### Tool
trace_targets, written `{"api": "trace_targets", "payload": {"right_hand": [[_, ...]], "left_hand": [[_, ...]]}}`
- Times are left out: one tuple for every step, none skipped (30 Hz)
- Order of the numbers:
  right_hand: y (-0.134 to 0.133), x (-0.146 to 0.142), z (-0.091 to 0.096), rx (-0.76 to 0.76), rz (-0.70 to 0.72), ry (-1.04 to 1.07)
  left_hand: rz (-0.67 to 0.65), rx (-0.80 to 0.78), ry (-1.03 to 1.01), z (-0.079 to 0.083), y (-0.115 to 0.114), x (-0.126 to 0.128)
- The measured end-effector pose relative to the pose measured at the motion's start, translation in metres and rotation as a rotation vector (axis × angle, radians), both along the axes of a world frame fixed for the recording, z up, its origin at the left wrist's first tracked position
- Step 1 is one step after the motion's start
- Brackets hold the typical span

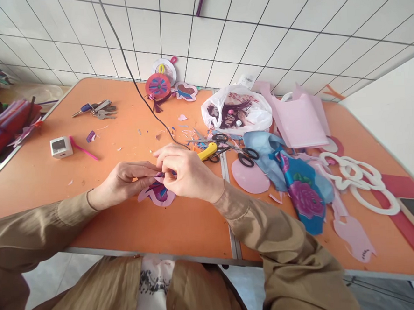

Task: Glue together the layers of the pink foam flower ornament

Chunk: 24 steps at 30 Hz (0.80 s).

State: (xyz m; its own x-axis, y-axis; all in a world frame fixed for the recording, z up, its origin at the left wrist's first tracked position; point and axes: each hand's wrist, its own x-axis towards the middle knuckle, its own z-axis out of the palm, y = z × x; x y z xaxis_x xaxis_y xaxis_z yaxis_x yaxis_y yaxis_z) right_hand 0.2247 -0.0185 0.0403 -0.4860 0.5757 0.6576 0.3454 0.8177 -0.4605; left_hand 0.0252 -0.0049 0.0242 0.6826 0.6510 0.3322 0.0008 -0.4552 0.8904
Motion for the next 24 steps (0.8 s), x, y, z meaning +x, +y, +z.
{"api": "trace_targets", "payload": {"right_hand": [[0.0,0.0,0.0,-0.024,-0.008,0.013],[-0.001,0.0,0.0,-0.047,-0.017,0.022],[-0.001,-0.001,0.001,-0.065,-0.026,0.029],[-0.002,-0.001,0.001,-0.079,-0.034,0.033],[-0.002,-0.002,0.001,-0.09,-0.04,0.038],[-0.003,-0.003,0.001,-0.098,-0.046,0.044],[-0.003,-0.003,0.0,-0.106,-0.05,0.052],[-0.003,-0.004,0.0,-0.113,-0.052,0.059],[-0.002,-0.003,0.0,-0.12,-0.055,0.067],[-0.002,-0.002,-0.001,-0.122,-0.065,0.08],[-0.001,0.0,-0.001,-0.122,-0.078,0.095],[0.001,0.003,0.0,-0.128,-0.096,0.116],[0.002,0.006,0.001,-0.141,-0.117,0.142],[0.004,0.01,0.003,-0.167,-0.131,0.168],[0.005,0.014,0.006,-0.203,-0.141,0.196],[0.006,0.018,0.008,-0.237,-0.138,0.214],[0.007,0.021,0.011,-0.271,-0.133,0.223],[0.008,0.023,0.013,-0.312,-0.134,0.219],[0.008,0.025,0.014,-0.354,-0.138,0.204],[0.009,0.026,0.015,-0.396,-0.136,0.184],[0.009,0.026,0.015,-0.444,-0.121,0.159],[0.009,0.026,0.014,-0.49,-0.091,0.131],[0.009,0.025,0.012,-0.527,-0.049,0.101],[0.008,0.024,0.011,-0.552,-0.003,0.069]], "left_hand": [[0.002,0.003,-0.002,0.0,0.0,0.0],[0.003,0.004,-0.002,0.0,0.0,0.0],[0.003,0.003,-0.001,0.0,0.0,0.0],[0.003,-0.002,0.001,0.0,0.001,0.0],[0.003,-0.008,0.003,0.001,0.001,0.0],[0.002,-0.015,0.002,0.001,0.001,0.0],[0.002,-0.02,0.0,0.001,0.001,0.0],[0.003,-0.023,-0.004,0.001,0.001,0.0],[0.005,-0.024,-0.01,0.002,0.001,0.0],[0.0,-0.025,-0.013,0.002,0.0,0.0],[-0.013,-0.026,-0.011,0.003,-0.001,-0.001],[-0.028,-0.031,-0.008,0.003,-0.002,-0.001],[-0.045,-0.046,-0.001,0.004,-0.003,-0.001],[-0.058,-0.079,0.005,0.004,-0.005,-0.001],[-0.058,-0.133,0.009,0.004,-0.005,-0.002],[-0.042,-0.198,0.002,0.004,-0.006,-0.002],[-0.011,-0.269,-0.015,0.004,-0.005,-0.002],[0.022,-0.335,-0.043,0.003,-0.005,-0.003],[0.055,-0.393,-0.071,0.003,-0.004,-0.003],[0.086,-0.439,-0.097,0.003,-0.003,-0.003],[0.109,-0.476,-0.117,0.002,-0.002,-0.003],[0.123,-0.509,-0.128,0.002,-0.002,-0.004],[0.133,-0.534,-0.129,0.002,-0.001,-0.004],[0.144,-0.549,-0.128,0.002,-0.001,-0.004]]}}
